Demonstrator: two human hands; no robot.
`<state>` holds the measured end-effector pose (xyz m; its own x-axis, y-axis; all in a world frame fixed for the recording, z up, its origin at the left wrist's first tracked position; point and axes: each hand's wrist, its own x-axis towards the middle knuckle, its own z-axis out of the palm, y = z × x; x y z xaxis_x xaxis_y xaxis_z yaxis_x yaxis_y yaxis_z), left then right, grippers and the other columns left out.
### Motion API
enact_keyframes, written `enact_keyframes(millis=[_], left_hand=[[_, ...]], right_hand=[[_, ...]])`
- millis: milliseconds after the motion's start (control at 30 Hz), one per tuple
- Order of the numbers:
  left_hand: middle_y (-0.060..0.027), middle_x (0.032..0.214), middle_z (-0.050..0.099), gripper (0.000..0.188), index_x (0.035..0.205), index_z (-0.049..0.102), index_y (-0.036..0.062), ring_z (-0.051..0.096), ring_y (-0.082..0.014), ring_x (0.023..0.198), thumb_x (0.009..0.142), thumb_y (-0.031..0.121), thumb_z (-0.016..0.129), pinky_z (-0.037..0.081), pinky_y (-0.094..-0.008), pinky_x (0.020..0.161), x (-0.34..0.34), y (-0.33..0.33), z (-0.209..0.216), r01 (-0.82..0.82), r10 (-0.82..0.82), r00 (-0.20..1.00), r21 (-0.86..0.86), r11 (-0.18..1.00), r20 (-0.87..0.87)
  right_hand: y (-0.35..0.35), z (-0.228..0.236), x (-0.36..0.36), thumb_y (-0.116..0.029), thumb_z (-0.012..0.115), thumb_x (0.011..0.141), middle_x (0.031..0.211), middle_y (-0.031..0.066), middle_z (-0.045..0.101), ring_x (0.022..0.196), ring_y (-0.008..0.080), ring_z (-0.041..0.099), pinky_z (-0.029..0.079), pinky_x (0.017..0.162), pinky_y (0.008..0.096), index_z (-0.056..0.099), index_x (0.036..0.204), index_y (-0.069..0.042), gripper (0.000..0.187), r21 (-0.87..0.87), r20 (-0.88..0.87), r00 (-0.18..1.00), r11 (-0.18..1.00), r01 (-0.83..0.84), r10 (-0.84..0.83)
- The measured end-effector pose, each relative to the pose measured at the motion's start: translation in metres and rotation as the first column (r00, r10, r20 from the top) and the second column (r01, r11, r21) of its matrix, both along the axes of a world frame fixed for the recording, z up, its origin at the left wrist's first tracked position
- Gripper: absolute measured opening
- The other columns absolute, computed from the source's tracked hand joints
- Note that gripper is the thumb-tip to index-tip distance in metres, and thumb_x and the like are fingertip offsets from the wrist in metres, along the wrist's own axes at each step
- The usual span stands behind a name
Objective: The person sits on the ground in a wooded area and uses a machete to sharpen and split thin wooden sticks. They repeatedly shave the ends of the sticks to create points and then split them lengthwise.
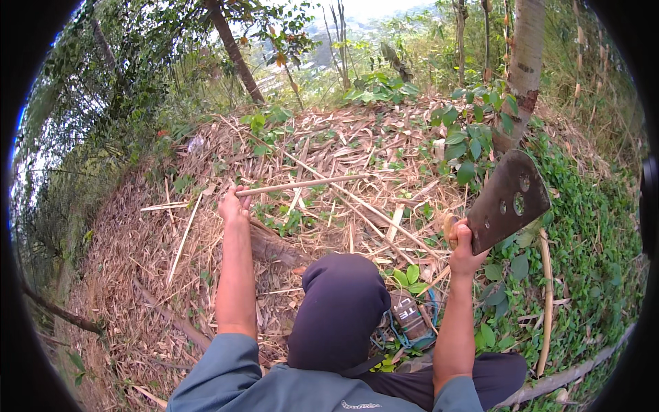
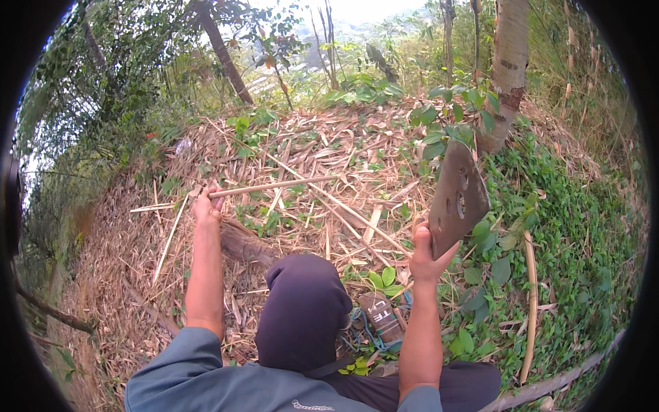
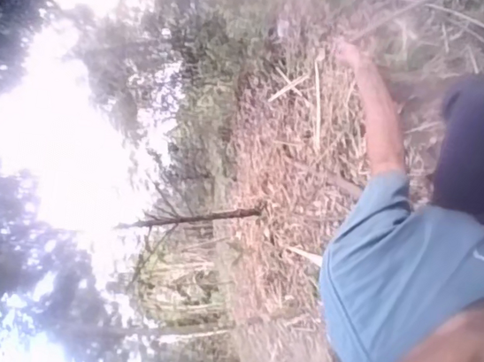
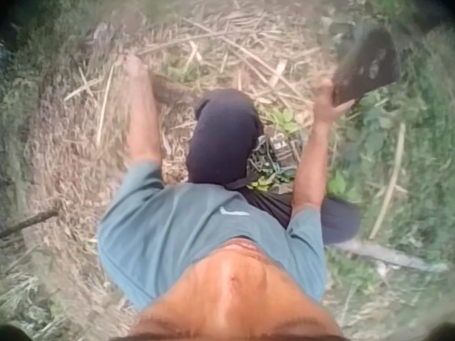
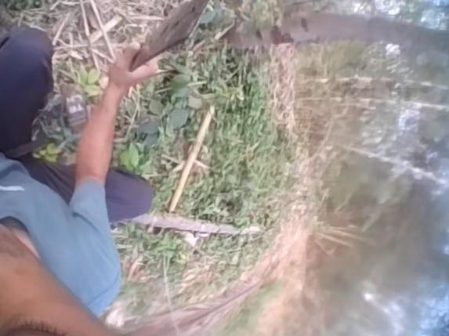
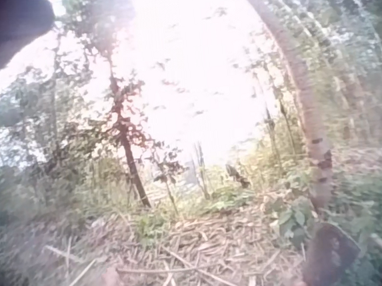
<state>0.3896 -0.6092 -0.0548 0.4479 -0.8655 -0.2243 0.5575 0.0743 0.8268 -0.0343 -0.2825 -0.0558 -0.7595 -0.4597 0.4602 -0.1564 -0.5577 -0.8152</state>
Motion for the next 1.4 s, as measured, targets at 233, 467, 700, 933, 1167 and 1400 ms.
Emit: enact_keyframes(millis=[233,467,700,933,1167,1400], left_hand=[[-0.0189,0.1,0.067,0.023,0.109,0.053,-0.0085,0.072,-0.0338,0.084,0.099,0.011,0.059,0.066,-0.0442,0.073,0.019,0.002,-0.042,-0.181,0.19,0.968,0.066,0.981,-0.163],[-0.0212,0.108,0.059,0.037,0.113,0.048,-0.0181,0.068,-0.0324,0.089,0.098,0.012,0.061,0.067,-0.0386,0.073,0.039,0.046,-0.109,-0.393,0.42,0.905,0.248,0.886,-0.064],[-0.018,0.125,0.06,0.028,0.114,0.055,-0.0011,0.061,-0.0306,0.119,0.103,0.024,0.055,0.056,-0.0421,0.096,-0.166,0.109,-0.102,0.762,-0.763,0.643,-0.155,0.629,0.064],[-0.0135,0.126,0.066,0.045,0.139,0.053,0.0056,0.064,-0.0223,0.113,0.1,0.025,0.061,0.051,-0.038,0.099,-0.296,0.132,-0.142,0.915,-0.675,-0.393,0.334,-0.224,0.625],[-0.0141,0.13,0.062,0.035,0.122,0.065,0.0058,0.056,-0.0334,0.123,0.087,0.007,0.062,0.044,-0.0461,0.105,-0.317,0.059,-0.242,0.833,-0.343,-0.211,0.352,0.427,0.915],[-0.0059,0.125,0.062,0.032,0.118,0.068,0.0119,0.046,-0.0298,0.134,0.087,0.015,0.061,0.025,-0.0566,0.119,-0.314,0.006,-0.303,0.788,-0.014,-0.445,0.399,0.468,0.895]], right_hand=[[0.0,0.005,0.001,-0.006,0.053,0.087,0.069,0.003,0.053,0.062,0.0118,0.049,0.041,0.061,0.028,0.051,0.071,-0.001,0.017,0.023,-0.021,0.997,0.997,0.079,-0.079],[0.002,-0.005,-0.018,-0.007,0.055,0.087,0.071,0.004,0.056,0.064,0.0122,0.053,0.045,0.062,0.0287,0.054,0.076,-0.001,0.012,-0.004,-0.016,0.996,0.997,0.082,-0.083],[0.004,-0.008,-0.031,-0.006,0.05,0.086,0.068,0.0038,0.053,0.064,0.0129,0.051,0.045,0.066,0.0306,0.051,0.071,-0.002,0.016,0.035,0.052,0.985,0.986,0.165,-0.167],[0.005,-0.023,-0.049,-0.006,0.049,0.086,0.068,0.0046,0.051,0.064,0.0135,0.048,0.043,0.064,0.0301,0.048,0.072,-0.002,0.015,0.137,0.057,0.972,0.966,0.218,-0.228],[-0.006,-0.084,-0.081,-0.003,0.052,0.087,0.065,0.0029,0.05,0.061,0.0116,0.047,0.041,0.06,0.0291,0.05,0.073,-0.001,0.015,0.3,0.016,0.941,0.899,0.319,-0.339],[0.007,-0.19,-0.113,-0.025,0.063,0.089,0.058,0.0033,0.052,0.054,0.0182,0.048,0.038,0.057,0.0352,0.055,0.069,0.0,0.033,0.848,-0.454,0.82,0.115,0.518,-0.35]])
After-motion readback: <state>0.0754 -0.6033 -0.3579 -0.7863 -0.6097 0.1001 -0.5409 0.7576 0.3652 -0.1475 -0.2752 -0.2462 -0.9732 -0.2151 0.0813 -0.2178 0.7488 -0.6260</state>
